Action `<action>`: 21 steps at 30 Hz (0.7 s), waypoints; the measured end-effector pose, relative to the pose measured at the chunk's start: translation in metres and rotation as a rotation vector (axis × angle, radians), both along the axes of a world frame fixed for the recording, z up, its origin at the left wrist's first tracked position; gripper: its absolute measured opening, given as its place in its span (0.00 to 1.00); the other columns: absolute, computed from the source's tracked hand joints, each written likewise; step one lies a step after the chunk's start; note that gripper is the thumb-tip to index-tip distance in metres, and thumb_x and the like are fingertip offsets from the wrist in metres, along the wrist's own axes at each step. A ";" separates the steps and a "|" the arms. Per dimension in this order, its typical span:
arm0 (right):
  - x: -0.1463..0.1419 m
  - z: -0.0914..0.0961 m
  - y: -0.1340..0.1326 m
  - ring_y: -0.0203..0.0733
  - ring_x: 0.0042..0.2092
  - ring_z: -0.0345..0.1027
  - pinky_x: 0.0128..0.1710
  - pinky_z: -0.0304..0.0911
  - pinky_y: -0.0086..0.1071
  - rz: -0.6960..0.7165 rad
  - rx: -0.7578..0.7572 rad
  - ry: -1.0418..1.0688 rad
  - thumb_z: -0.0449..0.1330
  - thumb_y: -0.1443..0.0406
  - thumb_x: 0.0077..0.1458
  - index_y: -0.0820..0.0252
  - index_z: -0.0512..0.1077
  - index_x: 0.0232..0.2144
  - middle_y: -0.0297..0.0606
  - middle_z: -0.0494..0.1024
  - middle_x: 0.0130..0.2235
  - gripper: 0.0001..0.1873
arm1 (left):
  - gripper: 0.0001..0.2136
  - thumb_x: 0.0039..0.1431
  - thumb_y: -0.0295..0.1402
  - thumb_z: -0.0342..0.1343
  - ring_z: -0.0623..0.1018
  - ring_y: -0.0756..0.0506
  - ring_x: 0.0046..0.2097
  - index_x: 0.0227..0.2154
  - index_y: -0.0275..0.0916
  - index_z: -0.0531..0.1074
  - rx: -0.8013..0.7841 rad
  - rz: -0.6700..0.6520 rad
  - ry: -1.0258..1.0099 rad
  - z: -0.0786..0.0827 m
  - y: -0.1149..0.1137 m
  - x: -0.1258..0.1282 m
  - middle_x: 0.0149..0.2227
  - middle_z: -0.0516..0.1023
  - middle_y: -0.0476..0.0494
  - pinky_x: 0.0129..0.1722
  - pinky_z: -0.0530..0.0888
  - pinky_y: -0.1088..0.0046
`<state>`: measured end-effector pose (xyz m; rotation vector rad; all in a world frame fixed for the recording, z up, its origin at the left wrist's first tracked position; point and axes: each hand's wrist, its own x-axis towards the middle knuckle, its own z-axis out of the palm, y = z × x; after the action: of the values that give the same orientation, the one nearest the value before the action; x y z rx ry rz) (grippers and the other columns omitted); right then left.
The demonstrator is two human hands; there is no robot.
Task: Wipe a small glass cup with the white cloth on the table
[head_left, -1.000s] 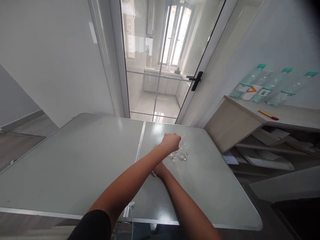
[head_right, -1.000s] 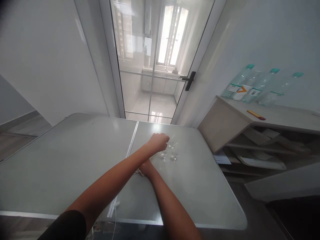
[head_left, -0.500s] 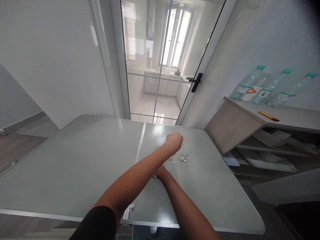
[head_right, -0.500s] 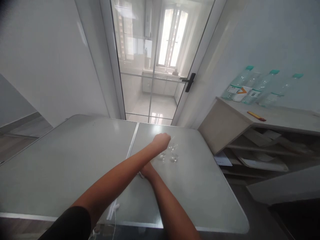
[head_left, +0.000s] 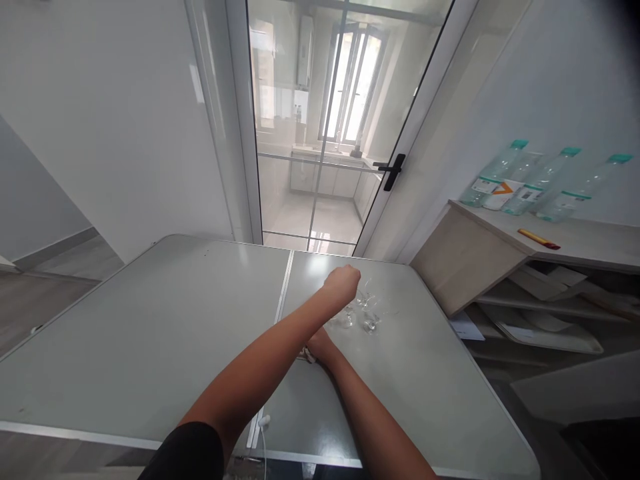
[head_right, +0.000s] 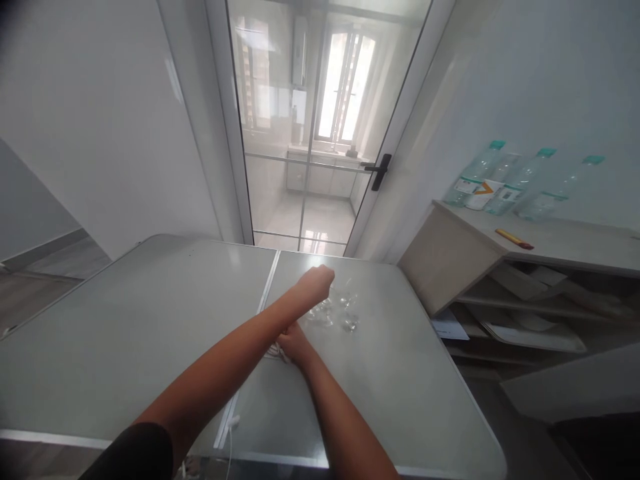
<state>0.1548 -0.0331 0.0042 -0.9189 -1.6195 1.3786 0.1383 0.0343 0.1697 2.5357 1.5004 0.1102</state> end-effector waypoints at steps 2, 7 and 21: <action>-0.001 -0.004 0.002 0.41 0.36 0.70 0.37 0.67 0.32 0.017 -0.006 0.019 0.61 0.70 0.50 0.63 0.76 0.31 0.35 0.77 0.30 0.05 | 0.09 0.53 0.20 0.56 0.81 0.37 0.42 0.36 0.35 0.77 0.021 0.023 -0.010 0.006 0.000 -0.013 0.39 0.78 0.32 0.38 0.77 0.67; -0.001 -0.002 0.003 0.35 0.25 0.61 0.26 0.57 0.26 0.086 -0.054 0.040 0.53 0.70 0.41 0.61 0.73 0.25 0.31 0.70 0.21 0.09 | 0.09 0.53 0.20 0.55 0.81 0.39 0.40 0.34 0.35 0.77 0.043 0.126 0.008 0.019 0.002 -0.061 0.37 0.78 0.32 0.39 0.75 0.68; 0.000 -0.002 0.003 0.36 0.26 0.60 0.28 0.56 0.27 0.114 -0.063 0.038 0.51 0.68 0.37 0.61 0.73 0.25 0.32 0.71 0.22 0.12 | 0.06 0.52 0.23 0.56 0.79 0.40 0.37 0.28 0.36 0.77 0.023 0.524 0.146 0.021 0.010 -0.224 0.34 0.80 0.34 0.38 0.71 0.70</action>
<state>0.1545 -0.0305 0.0026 -0.8425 -1.6296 1.5238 -0.0857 0.0443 0.1903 2.1397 2.1980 0.0151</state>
